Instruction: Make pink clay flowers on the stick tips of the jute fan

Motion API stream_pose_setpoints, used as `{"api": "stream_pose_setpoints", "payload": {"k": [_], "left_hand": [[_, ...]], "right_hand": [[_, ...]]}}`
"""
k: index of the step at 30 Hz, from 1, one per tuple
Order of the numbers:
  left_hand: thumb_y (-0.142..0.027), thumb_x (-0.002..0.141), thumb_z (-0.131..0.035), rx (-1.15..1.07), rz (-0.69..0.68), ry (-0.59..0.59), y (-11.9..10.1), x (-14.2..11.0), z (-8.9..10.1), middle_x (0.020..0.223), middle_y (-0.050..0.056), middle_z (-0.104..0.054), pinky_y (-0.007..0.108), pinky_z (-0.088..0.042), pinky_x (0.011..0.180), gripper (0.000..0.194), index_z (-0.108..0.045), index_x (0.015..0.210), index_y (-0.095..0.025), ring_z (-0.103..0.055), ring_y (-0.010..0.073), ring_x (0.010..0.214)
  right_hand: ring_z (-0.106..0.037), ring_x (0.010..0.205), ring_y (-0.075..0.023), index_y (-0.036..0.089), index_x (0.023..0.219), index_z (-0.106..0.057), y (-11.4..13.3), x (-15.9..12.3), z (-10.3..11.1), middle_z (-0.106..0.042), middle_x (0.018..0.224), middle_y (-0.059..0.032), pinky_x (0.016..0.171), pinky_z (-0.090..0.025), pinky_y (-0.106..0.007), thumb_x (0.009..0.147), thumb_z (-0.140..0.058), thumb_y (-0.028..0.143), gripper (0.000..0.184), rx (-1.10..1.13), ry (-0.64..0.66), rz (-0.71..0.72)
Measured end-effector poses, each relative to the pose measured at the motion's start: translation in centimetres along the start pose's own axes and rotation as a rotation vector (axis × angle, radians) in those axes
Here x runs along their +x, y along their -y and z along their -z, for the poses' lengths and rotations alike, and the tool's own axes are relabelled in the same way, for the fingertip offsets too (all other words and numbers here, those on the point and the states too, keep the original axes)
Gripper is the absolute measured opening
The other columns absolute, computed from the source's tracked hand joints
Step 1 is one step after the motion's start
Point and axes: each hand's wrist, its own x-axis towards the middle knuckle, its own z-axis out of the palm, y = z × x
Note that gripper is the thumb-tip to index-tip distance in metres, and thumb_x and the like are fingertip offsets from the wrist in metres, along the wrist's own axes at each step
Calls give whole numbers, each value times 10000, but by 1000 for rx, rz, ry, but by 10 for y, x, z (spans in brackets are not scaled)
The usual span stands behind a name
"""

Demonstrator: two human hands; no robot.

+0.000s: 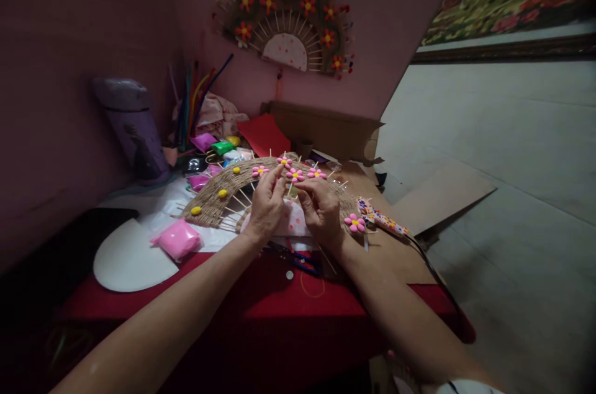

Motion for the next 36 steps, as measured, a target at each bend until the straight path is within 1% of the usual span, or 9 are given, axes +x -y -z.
{"api": "stream_pose_setpoints", "payload": {"k": [4, 9, 13, 16, 20, 22, 25, 31, 36], "left_hand": [[-328, 713, -655, 3, 34, 44, 3, 0, 0, 750, 25, -638, 264, -437, 643, 280, -664, 944, -170, -560, 137, 678], [-333, 756, -593, -1, 87, 31, 8, 0, 2, 562, -25, -530, 224, -371, 525, 198, -668, 799, -155, -463, 94, 528], [-432, 777, -571, -66, 151, 74, 8, 1, 2, 487, -52, -432, 216, -302, 458, 292, -658, 754, -154, -363, 74, 449], [-469, 777, -565, -223, 245, 102, 6, 1, 1, 584, -18, -542, 217, -358, 498, 346, -672, 838, -146, -432, 74, 491], [-333, 654, -717, -428, 352, 105, 4, 1, 0, 873, 45, -664, 241, -454, 655, 352, -660, 938, -134, -569, 89, 654], [-272, 580, -766, -463, 346, 104, 4, 2, 0, 969, 63, -663, 247, -471, 679, 399, -642, 931, -131, -597, 100, 703], [-234, 525, -791, -407, 300, 83, 3, 1, 1, 835, 29, -663, 242, -482, 588, 467, -578, 930, -140, -613, 115, 636], [-287, 527, -786, -244, 254, 92, -2, 1, 2, 622, -33, -610, 211, -422, 402, 444, -503, 844, -159, -568, 116, 444], [-319, 615, -737, -252, 207, 91, -4, 2, 4, 684, 17, -656, 207, -451, 475, 321, -607, 841, -131, -583, 103, 530]], "right_hand": [[-585, 909, -180, 210, 957, -600, -1, 0, -1, -638, 924, -53, 812, -479, -346, 890, -471, 237, 148, -27, -15, -17], [-586, 897, -179, 214, 941, -605, 0, 1, -1, -641, 912, -51, 804, -475, -343, 899, -457, 261, 161, -37, -16, -41], [-581, 935, -184, 219, 972, -602, 0, 1, -1, -636, 955, -54, 836, -468, -356, 899, -452, 250, 169, -26, -5, -42], [-579, 914, -182, 214, 966, -604, -1, 1, -1, -628, 937, -54, 818, -472, -351, 896, -456, 234, 164, -24, -7, -45], [-573, 894, -182, 212, 952, -610, 0, 1, -2, -625, 899, -47, 802, -472, -345, 879, -488, 201, 143, -16, -22, -37], [-567, 924, -182, 224, 995, -608, 0, 1, -2, -609, 943, -49, 804, -476, -342, 869, -497, 182, 173, -17, -9, -37], [-556, 964, -179, 254, 1068, -608, -2, -1, -2, -562, 1013, -54, 810, -489, -337, 854, -484, 140, 273, -17, 38, -13], [-547, 1011, -203, 249, 1144, -587, -8, -1, -4, -588, 1039, -71, 869, -480, -376, 861, -484, 155, 315, -60, 78, -12], [-546, 1030, -217, 233, 1143, -584, -10, 3, -7, -577, 1057, -82, 890, -474, -401, 841, -551, 225, 303, -18, 52, -20]]}}
